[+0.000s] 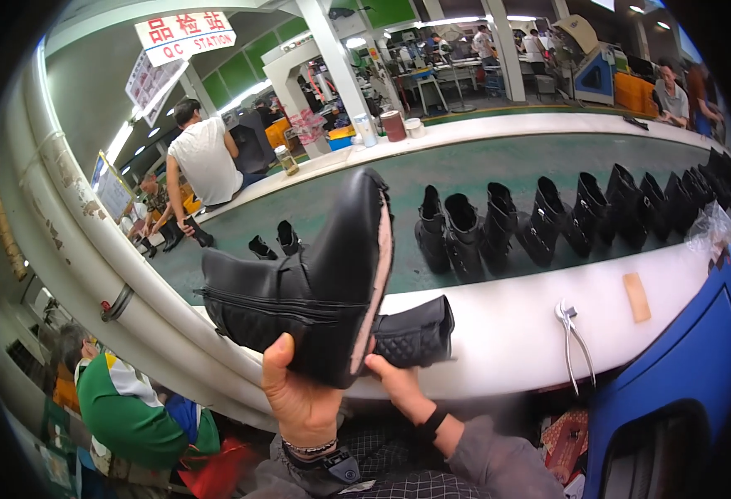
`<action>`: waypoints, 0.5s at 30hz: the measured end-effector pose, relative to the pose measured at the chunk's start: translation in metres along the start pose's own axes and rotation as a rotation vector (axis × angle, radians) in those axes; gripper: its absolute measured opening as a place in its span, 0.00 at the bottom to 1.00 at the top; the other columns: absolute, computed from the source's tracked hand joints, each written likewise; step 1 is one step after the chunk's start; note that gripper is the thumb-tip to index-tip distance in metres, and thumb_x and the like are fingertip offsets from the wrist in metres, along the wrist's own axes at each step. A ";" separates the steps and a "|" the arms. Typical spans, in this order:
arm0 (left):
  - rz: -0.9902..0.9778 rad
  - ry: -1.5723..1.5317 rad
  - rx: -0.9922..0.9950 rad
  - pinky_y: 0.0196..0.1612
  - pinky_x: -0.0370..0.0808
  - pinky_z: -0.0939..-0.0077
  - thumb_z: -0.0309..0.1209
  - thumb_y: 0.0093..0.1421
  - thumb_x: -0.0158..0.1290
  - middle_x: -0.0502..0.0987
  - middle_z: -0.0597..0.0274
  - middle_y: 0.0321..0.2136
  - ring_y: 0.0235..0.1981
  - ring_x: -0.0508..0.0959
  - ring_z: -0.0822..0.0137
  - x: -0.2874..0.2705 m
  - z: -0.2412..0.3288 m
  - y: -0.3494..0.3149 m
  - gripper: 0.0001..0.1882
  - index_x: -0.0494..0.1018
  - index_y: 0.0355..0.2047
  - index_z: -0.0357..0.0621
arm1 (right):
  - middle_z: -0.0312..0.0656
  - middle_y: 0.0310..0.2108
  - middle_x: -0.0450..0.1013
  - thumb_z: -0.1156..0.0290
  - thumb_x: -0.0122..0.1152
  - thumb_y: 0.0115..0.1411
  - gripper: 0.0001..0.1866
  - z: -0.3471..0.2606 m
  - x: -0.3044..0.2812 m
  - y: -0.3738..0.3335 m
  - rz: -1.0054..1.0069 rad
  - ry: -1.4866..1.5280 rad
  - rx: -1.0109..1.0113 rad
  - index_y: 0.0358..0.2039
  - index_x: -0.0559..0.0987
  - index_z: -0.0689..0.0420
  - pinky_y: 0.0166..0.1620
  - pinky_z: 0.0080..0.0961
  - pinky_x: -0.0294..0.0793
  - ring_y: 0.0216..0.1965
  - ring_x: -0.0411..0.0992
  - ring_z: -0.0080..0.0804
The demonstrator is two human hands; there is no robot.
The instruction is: Inspecting and aligning manufactured boots on a conveyor belt in a shoe factory.
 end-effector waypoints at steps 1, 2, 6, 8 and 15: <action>-0.002 -0.002 -0.015 0.56 0.70 0.44 0.36 0.58 0.53 0.74 0.45 0.51 0.52 0.75 0.49 -0.001 -0.002 -0.002 0.26 0.68 0.54 0.34 | 0.34 0.39 0.76 0.71 0.63 0.55 0.14 0.003 -0.009 0.002 -0.042 0.145 0.161 0.43 0.79 0.56 0.42 0.28 0.76 0.40 0.74 0.23; -0.057 -0.021 -0.082 0.54 0.73 0.54 0.33 0.57 0.52 0.77 0.49 0.46 0.48 0.77 0.54 -0.002 -0.007 -0.003 0.20 0.72 0.48 0.34 | 0.34 0.39 0.76 0.69 0.64 0.55 0.14 0.002 -0.022 -0.002 -0.025 0.164 0.208 0.43 0.79 0.55 0.40 0.28 0.76 0.39 0.75 0.24; -0.027 0.060 -0.150 0.52 0.75 0.67 0.27 0.55 0.52 0.78 0.57 0.42 0.43 0.79 0.62 -0.019 -0.030 -0.004 0.19 0.72 0.48 0.37 | 0.37 0.38 0.77 0.70 0.61 0.56 0.14 -0.039 -0.064 -0.037 0.138 0.132 0.232 0.43 0.78 0.59 0.43 0.29 0.77 0.40 0.76 0.29; 0.067 0.116 -0.145 0.52 0.75 0.67 0.26 0.55 0.53 0.77 0.58 0.43 0.44 0.78 0.62 -0.020 -0.050 -0.008 0.20 0.71 0.50 0.38 | 0.38 0.39 0.78 0.70 0.60 0.56 0.14 -0.062 -0.087 -0.057 0.243 0.152 0.150 0.43 0.79 0.57 0.42 0.34 0.78 0.41 0.77 0.32; 0.083 0.256 0.016 0.59 0.68 0.69 0.21 0.54 0.55 0.72 0.60 0.50 0.52 0.73 0.65 -0.046 -0.127 -0.007 0.27 0.65 0.56 0.39 | 0.47 0.44 0.78 0.63 0.54 0.58 0.20 -0.097 -0.147 -0.097 0.314 0.193 -0.081 0.47 0.77 0.64 0.50 0.38 0.76 0.45 0.76 0.39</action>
Point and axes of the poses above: each hand's wrist, its own y-axis towards the middle knuckle, its own x-axis out of the palm, z = x × y, the point moved 3 cm from there along y, towards the middle knuckle
